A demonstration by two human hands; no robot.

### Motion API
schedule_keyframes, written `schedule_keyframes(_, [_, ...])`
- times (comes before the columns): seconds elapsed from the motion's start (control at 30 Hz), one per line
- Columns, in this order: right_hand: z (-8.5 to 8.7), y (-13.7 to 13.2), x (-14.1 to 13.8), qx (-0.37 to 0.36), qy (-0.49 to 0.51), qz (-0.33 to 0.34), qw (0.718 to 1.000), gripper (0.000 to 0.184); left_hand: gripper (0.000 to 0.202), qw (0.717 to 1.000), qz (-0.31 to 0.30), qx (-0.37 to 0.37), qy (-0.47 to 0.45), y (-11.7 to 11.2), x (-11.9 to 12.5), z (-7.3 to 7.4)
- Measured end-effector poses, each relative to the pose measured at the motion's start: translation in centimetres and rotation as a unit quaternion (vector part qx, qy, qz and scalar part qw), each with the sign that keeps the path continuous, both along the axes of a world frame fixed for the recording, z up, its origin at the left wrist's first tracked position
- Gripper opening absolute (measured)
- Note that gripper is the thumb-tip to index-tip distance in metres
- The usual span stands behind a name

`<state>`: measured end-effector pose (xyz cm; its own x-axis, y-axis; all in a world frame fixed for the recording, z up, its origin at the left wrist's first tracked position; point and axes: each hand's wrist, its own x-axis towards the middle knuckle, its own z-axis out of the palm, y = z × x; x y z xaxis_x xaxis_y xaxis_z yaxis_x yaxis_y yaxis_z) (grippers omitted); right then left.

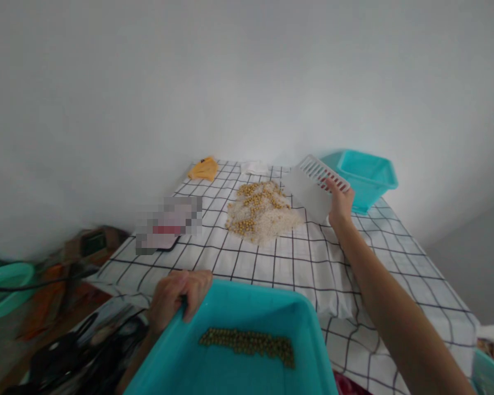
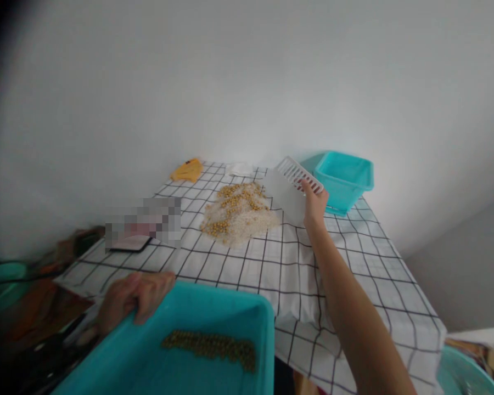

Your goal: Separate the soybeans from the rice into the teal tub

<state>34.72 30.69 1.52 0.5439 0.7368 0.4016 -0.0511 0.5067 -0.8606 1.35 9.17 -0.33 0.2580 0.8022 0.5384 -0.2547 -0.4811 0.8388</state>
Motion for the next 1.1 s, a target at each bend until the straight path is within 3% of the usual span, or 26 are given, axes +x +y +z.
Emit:
schedule_keyframes(0.3, [-1.0,0.2,0.2,-0.051,-0.094,-0.038,0.994,0.025,0.065,1.000,0.005,-0.009,0.010,-0.1,0.1,0.4])
schedule_keyframes(0.63, [-0.9,-0.5,-0.6,-0.090,0.092,0.037,0.991,0.016,0.064,1.000,0.011,0.000,0.006,0.0,0.1,0.3])
schedule_keyframes(1.1, [-0.2,-0.9,-1.0,-0.154,0.151,0.045,0.976,0.014,0.064,1.000,0.015,0.000,0.016,-0.1,0.0,0.6])
